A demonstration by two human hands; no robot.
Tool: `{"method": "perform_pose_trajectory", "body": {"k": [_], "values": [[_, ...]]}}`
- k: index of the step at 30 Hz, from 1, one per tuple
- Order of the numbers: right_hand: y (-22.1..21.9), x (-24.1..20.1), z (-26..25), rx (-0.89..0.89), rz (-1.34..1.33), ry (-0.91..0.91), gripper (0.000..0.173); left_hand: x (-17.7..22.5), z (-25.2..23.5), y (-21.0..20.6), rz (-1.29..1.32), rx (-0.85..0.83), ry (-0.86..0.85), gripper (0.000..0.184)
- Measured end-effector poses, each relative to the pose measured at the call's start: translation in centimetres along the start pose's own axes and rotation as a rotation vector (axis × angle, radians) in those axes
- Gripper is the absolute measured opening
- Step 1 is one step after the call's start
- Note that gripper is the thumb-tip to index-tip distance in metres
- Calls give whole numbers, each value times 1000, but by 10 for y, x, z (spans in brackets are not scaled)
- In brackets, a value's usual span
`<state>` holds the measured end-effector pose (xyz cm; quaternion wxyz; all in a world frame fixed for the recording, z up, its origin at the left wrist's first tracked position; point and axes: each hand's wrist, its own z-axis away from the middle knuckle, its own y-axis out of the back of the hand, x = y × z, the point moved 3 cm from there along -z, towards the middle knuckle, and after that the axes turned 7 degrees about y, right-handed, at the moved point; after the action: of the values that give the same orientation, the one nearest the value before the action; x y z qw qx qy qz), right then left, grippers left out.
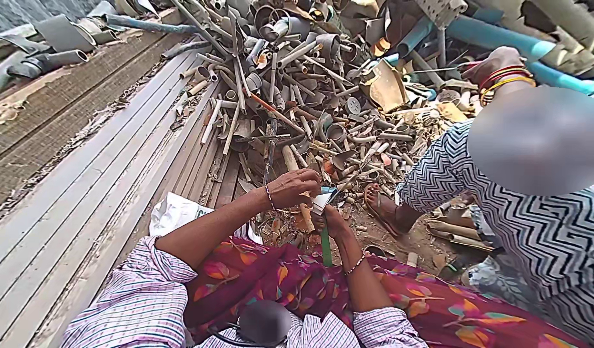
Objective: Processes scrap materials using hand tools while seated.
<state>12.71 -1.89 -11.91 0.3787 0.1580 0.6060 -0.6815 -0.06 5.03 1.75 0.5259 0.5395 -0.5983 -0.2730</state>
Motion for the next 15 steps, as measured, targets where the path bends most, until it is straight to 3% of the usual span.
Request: {"method": "perform_pose_trajectory", "body": {"k": [2,7,13,15], "values": [[0,1,0,-6,-8,0,49,1,0,0,-4,-1,9,17],[1,1,0,6,-3,8,49,0,0,-1,-17,-14,-57,6],[0,-1,0,40,-6,5,50,-4,3,-4,-27,49,-26,17],[1,0,0,34,1,4,49,-4,2,-3,-33,37,-31,13]]}}
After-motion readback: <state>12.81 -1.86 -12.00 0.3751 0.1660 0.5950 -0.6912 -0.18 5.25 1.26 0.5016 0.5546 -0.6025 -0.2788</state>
